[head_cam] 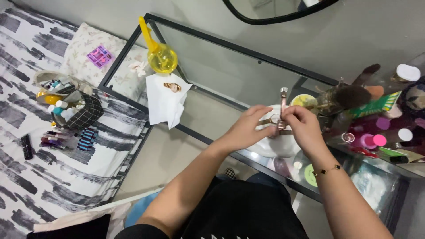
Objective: The recorder is organizing watches and cleaning a glass desk surface using a spray and wipes.
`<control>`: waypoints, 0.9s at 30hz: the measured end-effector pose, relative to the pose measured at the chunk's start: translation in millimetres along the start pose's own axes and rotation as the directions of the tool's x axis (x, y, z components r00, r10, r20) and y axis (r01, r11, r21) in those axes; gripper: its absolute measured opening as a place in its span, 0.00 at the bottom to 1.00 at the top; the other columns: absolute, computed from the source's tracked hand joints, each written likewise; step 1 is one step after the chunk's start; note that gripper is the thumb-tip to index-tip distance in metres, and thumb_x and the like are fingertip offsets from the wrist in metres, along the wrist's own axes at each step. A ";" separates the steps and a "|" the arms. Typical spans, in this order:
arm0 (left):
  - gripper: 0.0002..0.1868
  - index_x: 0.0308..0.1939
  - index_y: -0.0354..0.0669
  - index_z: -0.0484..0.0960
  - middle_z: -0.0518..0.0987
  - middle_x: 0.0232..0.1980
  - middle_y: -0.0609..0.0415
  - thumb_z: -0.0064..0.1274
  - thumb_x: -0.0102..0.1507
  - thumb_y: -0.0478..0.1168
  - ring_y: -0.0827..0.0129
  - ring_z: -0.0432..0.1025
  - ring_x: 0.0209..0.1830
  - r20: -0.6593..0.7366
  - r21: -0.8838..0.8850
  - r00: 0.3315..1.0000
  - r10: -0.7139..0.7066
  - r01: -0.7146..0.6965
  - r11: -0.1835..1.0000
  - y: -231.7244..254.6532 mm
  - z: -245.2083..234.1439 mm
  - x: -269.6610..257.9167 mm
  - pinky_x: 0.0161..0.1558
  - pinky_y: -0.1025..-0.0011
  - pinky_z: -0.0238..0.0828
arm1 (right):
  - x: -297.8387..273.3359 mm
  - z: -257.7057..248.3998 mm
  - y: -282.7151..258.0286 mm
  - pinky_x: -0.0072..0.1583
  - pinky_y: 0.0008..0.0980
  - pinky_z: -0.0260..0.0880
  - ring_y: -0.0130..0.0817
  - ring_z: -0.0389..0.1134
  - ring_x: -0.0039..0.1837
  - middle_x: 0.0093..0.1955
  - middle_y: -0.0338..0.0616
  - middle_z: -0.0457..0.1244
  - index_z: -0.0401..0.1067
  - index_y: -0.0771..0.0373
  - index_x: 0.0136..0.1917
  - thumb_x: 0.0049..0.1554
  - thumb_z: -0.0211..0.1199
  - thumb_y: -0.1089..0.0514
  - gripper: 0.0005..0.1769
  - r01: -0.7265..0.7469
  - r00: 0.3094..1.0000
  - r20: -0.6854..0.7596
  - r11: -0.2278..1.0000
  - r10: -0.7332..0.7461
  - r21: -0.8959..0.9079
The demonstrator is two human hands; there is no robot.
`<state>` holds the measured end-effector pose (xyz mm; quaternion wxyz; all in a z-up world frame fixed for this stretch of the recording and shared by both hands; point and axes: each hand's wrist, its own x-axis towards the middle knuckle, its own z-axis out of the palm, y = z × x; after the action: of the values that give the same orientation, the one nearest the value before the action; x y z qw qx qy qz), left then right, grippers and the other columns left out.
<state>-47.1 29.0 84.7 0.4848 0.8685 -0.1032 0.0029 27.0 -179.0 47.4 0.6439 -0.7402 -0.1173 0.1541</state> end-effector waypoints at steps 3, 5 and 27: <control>0.36 0.72 0.40 0.67 0.68 0.70 0.39 0.59 0.63 0.47 0.48 0.66 0.70 -0.064 -0.185 0.998 -0.026 0.014 0.983 28.8 -16.4 -6.0 0.65 0.58 0.68 | -4.5 30.5 -33.0 0.44 0.26 0.64 0.25 0.64 0.41 0.39 0.37 0.65 0.69 0.62 0.47 0.63 0.53 0.59 0.07 -0.228 0.974 0.056 0.947 0.221 0.228; 0.36 0.72 0.40 0.66 0.66 0.71 0.39 0.59 0.63 0.47 0.48 0.65 0.70 -0.105 -0.188 0.994 -0.025 0.005 0.982 28.6 -21.6 -10.5 0.65 0.58 0.68 | -3.1 41.4 -26.6 0.44 0.27 0.64 0.25 0.64 0.41 0.40 0.38 0.66 0.68 0.62 0.46 0.64 0.53 0.59 0.06 -0.202 0.979 0.049 0.946 0.196 0.253; 0.24 0.67 0.38 0.67 0.81 0.56 0.47 0.48 0.68 0.39 0.64 0.80 0.53 0.291 -0.791 0.855 -0.430 0.468 0.395 -59.3 -10.4 -19.8 0.53 0.67 0.78 | 30.7 3.6 4.9 0.69 0.42 0.66 0.42 0.64 0.68 0.65 0.39 0.64 0.75 0.48 0.61 0.55 0.66 0.52 0.19 0.310 0.941 0.339 0.355 0.022 -0.882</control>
<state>-54.7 71.4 38.2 0.8203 0.5202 0.1363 -0.1947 53.9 -165.0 39.8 0.1024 -0.9274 -0.3424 0.1109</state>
